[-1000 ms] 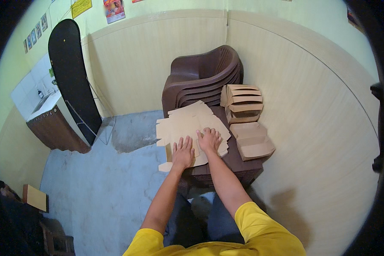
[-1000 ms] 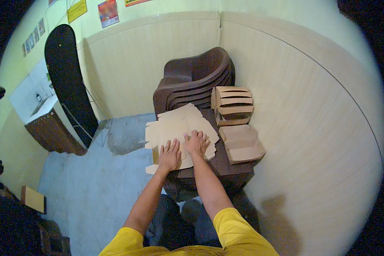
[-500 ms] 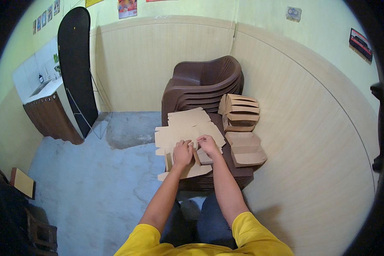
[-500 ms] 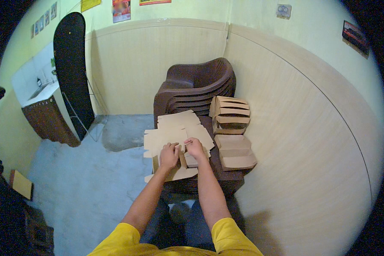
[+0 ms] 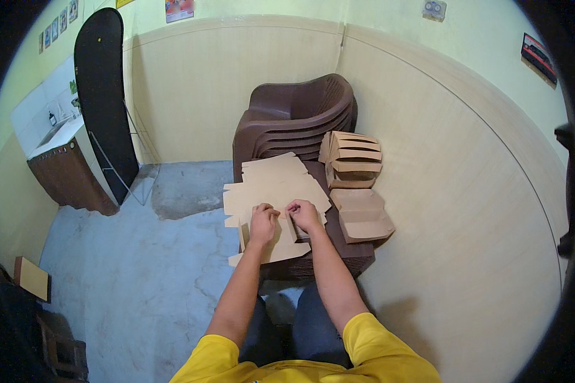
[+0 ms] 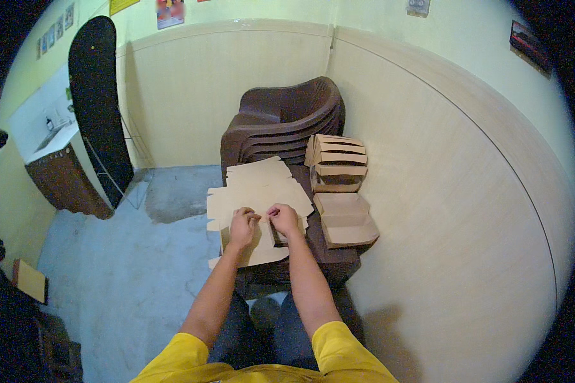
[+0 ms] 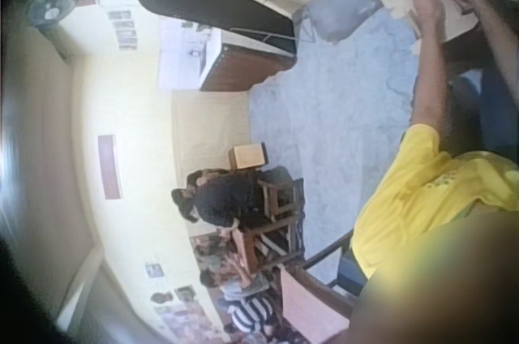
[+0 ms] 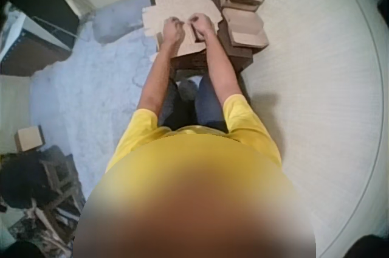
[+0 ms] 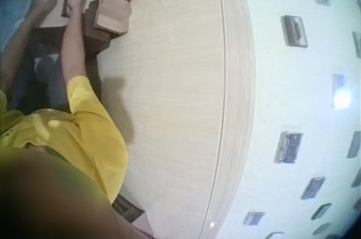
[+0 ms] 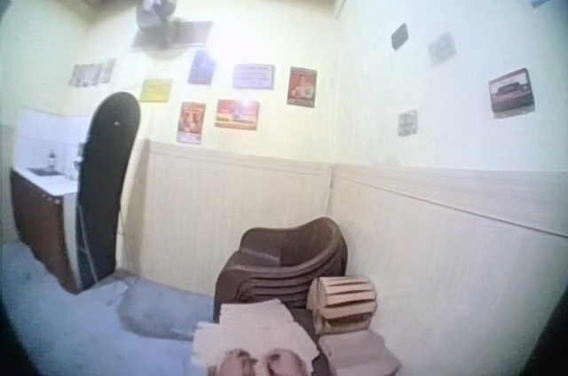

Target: The person folds flat cardboard pieces into small boxes by hand, aligning edges and creasing flaps. Completed boxes are stacked on the table next to the work area.

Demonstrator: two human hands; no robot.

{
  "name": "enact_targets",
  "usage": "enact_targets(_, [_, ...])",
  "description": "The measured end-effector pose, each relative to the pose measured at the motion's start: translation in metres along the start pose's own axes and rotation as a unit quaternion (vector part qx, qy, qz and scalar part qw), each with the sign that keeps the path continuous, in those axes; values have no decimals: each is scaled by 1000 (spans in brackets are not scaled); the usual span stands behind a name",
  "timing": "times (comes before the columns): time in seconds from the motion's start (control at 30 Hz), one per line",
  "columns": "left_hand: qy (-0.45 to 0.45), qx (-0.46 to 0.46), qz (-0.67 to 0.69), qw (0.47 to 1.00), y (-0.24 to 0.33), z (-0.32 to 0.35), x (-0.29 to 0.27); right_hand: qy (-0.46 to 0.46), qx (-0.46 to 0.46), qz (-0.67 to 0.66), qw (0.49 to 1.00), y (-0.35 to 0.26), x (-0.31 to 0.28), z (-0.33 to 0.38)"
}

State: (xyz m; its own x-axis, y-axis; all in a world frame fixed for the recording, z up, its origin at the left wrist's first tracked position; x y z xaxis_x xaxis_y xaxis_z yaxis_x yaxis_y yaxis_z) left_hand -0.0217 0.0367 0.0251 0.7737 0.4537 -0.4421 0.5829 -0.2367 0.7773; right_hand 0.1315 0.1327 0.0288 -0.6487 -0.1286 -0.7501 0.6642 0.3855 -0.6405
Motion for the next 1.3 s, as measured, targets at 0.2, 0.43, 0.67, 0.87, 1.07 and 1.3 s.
enact_targets(0.2, [21, 74, -40, 996, 14, 6, 6, 57, -21, -19, 998, 6, 2, 8])
enact_targets(0.43, [-7, 86, -21, 996, 11, 4, 5, 141, -9, 80, 987, -3, 4, -1])
enact_targets(0.67, [-7, 69, -28, 997, 17, 4, 3, 131, 42, 96, 986, -5, 8, -13])
enact_targets(0.87, [7, 59, -46, 997, 15, 4, 5, -13, -63, -89, 994, 17, 3, 0])
enact_targets(1.07, [-12, 71, -26, 997, 8, 3, 7, 103, -33, 96, 989, 0, 5, -8])
enact_targets(1.3, [5, 72, -54, 996, 18, 6, 5, 100, 14, 34, 994, 5, 5, -25])
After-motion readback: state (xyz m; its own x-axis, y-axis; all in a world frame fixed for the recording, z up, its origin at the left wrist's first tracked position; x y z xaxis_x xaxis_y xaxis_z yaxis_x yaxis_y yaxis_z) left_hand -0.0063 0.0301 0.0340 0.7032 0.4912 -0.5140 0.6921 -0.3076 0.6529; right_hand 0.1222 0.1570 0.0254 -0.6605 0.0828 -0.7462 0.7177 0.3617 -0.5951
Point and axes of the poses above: each hand's wrist, its own z-axis away from the middle knuckle, its own x-axis out of the palm, y = z × x, the point moved 4 cm from there along -z, towards the middle knuckle, and after that the axes turned 11 degrees about z, right-handed, at the moved point
